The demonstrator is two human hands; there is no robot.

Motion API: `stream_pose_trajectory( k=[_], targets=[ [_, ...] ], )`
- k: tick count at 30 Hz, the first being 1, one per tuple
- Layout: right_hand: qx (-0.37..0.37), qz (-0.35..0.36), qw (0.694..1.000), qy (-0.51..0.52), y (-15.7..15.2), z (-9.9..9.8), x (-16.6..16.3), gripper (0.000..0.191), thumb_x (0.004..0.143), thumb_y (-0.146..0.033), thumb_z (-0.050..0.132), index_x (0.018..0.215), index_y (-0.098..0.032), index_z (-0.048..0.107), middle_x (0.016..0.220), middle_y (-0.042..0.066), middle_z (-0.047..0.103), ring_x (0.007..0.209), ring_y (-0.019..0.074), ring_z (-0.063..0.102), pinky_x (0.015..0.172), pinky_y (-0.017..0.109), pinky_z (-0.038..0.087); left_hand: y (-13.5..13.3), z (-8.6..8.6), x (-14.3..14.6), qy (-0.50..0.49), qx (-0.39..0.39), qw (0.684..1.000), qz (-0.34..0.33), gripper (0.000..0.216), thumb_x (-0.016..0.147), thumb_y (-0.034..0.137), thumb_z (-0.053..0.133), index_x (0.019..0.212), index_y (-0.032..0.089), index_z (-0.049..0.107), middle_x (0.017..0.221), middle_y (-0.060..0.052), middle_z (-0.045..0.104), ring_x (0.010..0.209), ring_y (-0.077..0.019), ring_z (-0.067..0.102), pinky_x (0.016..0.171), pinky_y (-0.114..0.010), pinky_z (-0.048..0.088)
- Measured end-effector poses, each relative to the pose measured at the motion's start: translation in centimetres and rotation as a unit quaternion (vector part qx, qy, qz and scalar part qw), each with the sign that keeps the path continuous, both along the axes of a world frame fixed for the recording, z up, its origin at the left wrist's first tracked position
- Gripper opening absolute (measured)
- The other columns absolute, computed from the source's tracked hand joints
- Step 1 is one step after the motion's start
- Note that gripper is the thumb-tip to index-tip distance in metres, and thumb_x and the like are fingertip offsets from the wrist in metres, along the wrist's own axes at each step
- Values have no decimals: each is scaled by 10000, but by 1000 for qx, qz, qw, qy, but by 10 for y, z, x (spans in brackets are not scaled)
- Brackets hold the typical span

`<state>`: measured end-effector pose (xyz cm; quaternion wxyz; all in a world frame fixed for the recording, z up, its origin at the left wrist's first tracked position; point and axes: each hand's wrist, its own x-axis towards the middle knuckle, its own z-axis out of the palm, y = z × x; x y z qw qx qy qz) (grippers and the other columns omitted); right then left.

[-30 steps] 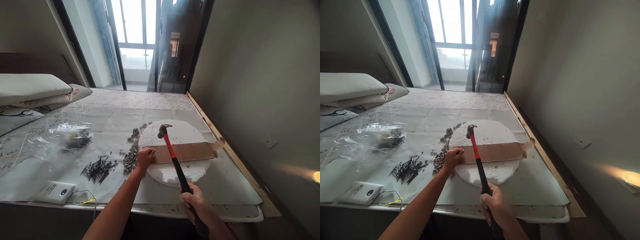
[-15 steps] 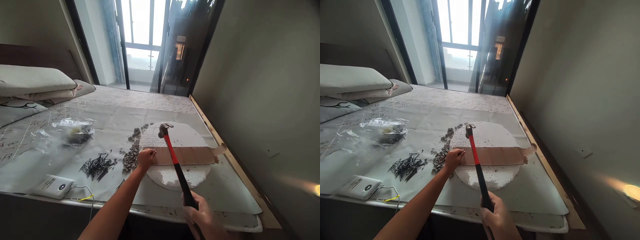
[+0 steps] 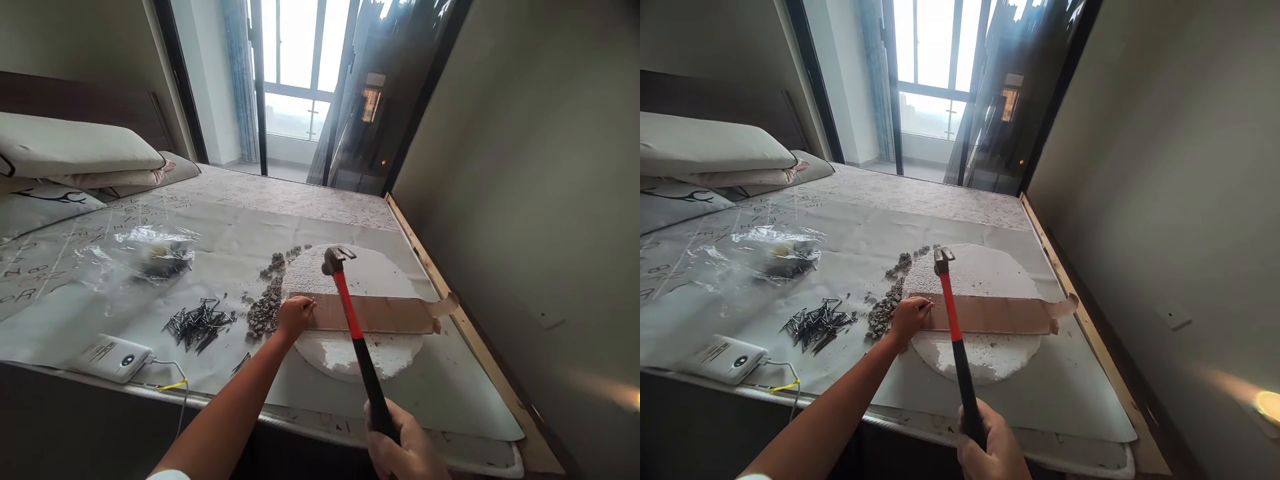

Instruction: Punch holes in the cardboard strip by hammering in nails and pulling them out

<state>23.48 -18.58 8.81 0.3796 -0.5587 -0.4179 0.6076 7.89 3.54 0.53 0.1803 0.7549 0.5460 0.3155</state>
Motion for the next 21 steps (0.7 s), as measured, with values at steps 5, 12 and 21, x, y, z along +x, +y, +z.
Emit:
stream_pose_trajectory(
  k=[5,12,21],
  targets=[
    [-26,31,999,-14,5,-12,-4,97,674,-289,444,684,-205,397,382,-117,284,285,48,237,306,180,177,-1,1,0,17,-5,1000,10,198,798,292,529,737,192,689,770,-37,693,725,-153,592,606,-236,377],
    [-18,-5,1000,-7,-5,6,-4,185,706,-353,504,686,-203,397,451,-104,261,375,47,213,367,187,203,-1,-1,0,10,-10,1000,-4,221,805,303,522,723,190,692,756,-47,688,717,-154,595,623,-235,392],
    [-20,-2,1000,16,-4,3,-10,138,667,-290,484,634,-209,378,407,-110,257,346,48,229,356,191,188,-2,-1,1,12,-14,1000,5,221,804,311,520,737,188,690,772,-54,689,736,-160,596,622,-241,389]
  ],
)
